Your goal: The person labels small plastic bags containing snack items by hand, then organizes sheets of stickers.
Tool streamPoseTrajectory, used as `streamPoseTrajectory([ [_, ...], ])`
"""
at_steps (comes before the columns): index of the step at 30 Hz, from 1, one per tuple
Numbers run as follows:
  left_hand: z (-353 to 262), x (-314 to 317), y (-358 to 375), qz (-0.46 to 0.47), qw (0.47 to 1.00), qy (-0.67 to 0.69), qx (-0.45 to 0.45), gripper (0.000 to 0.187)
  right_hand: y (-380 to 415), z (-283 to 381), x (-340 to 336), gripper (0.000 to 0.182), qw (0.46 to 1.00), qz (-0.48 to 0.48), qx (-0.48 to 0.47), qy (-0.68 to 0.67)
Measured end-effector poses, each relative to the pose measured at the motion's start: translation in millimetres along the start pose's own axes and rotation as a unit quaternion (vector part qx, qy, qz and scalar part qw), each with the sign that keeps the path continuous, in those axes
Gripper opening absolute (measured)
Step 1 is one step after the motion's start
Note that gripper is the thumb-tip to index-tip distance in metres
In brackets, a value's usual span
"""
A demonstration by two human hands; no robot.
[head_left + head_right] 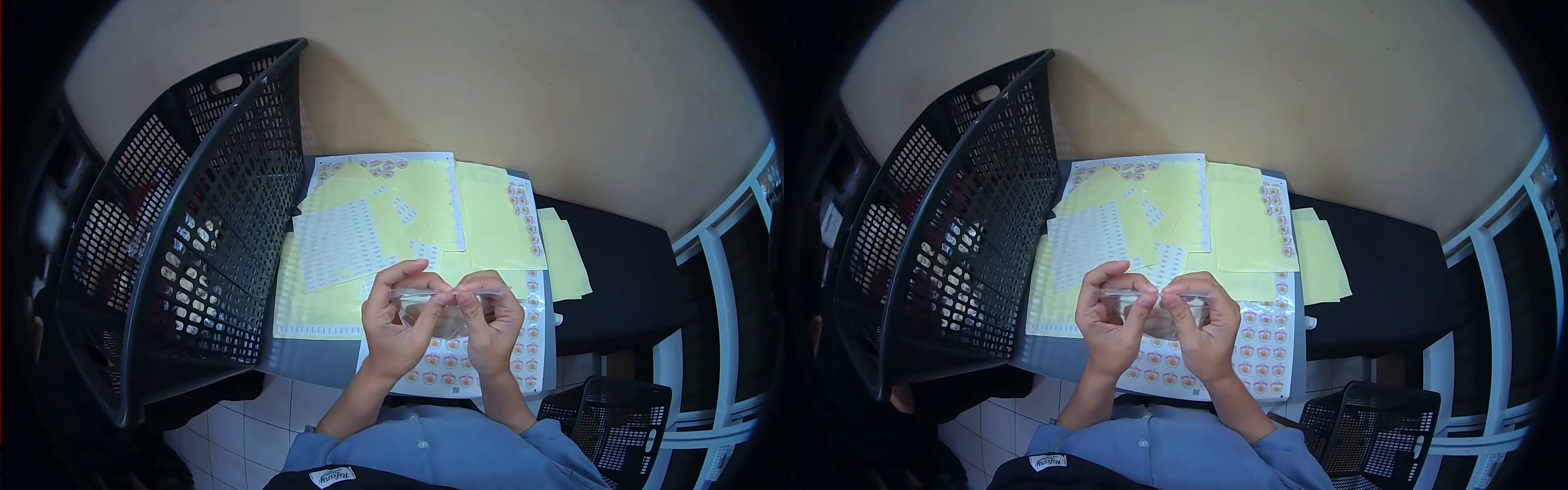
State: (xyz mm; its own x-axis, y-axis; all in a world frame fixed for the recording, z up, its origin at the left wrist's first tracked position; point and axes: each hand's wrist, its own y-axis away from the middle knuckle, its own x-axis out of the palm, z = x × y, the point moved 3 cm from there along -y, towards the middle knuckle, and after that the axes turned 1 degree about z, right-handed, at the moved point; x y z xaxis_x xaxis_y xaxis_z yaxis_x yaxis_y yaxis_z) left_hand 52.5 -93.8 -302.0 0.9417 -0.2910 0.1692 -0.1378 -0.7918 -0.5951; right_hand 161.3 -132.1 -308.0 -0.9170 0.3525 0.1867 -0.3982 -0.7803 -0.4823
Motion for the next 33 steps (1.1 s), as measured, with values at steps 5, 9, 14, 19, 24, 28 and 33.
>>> streamPoseTrajectory([
  [5, -1.6, -8.8, 2.9, -0.022, 1.000, -0.003, -0.015, 0.036, 1.0, -2.2, 9.1, 0.008, 1.000, 0.008, -0.001, -0.002],
  [9, -4.7, -13.2, 4.1, -0.032, 0.999, -0.012, -0.003, 0.034, 1.2, -2.6, 15.6, 0.009, 1.000, 0.018, -0.016, 0.010],
  [14, -4.4, -13.9, 7.1, -0.033, 0.999, 0.003, -0.005, 0.033, 3.5, -5.5, 19.5, 0.009, 0.998, 0.016, -0.039, 0.039],
  [19, -0.4, -19.1, 7.5, -0.036, 0.998, 0.005, -0.051, 0.051, 4.6, -7.4, 21.1, 0.007, 0.999, 0.024, 0.026, -0.024],
  [24, -8.2, -25.9, 13.8, 0.021, 0.999, -0.017, -0.037, 0.068, 13.1, -4.1, 12.7, 0.008, 0.996, 0.092, 0.003, 0.008],
  [28, -5.6, -32.0, 25.7, 0.017, 0.999, -0.026, -0.034, 0.069, 20.4, 2.9, 11.6, 0.008, 0.988, 0.095, -0.090, 0.078],
  [33, -1.7, -36.5, 36.3, 0.019, 0.998, -0.050, -0.038, 0.066, 33.4, -7.7, 7.4, 0.008, 0.996, 0.082, -0.041, 0.020],
])
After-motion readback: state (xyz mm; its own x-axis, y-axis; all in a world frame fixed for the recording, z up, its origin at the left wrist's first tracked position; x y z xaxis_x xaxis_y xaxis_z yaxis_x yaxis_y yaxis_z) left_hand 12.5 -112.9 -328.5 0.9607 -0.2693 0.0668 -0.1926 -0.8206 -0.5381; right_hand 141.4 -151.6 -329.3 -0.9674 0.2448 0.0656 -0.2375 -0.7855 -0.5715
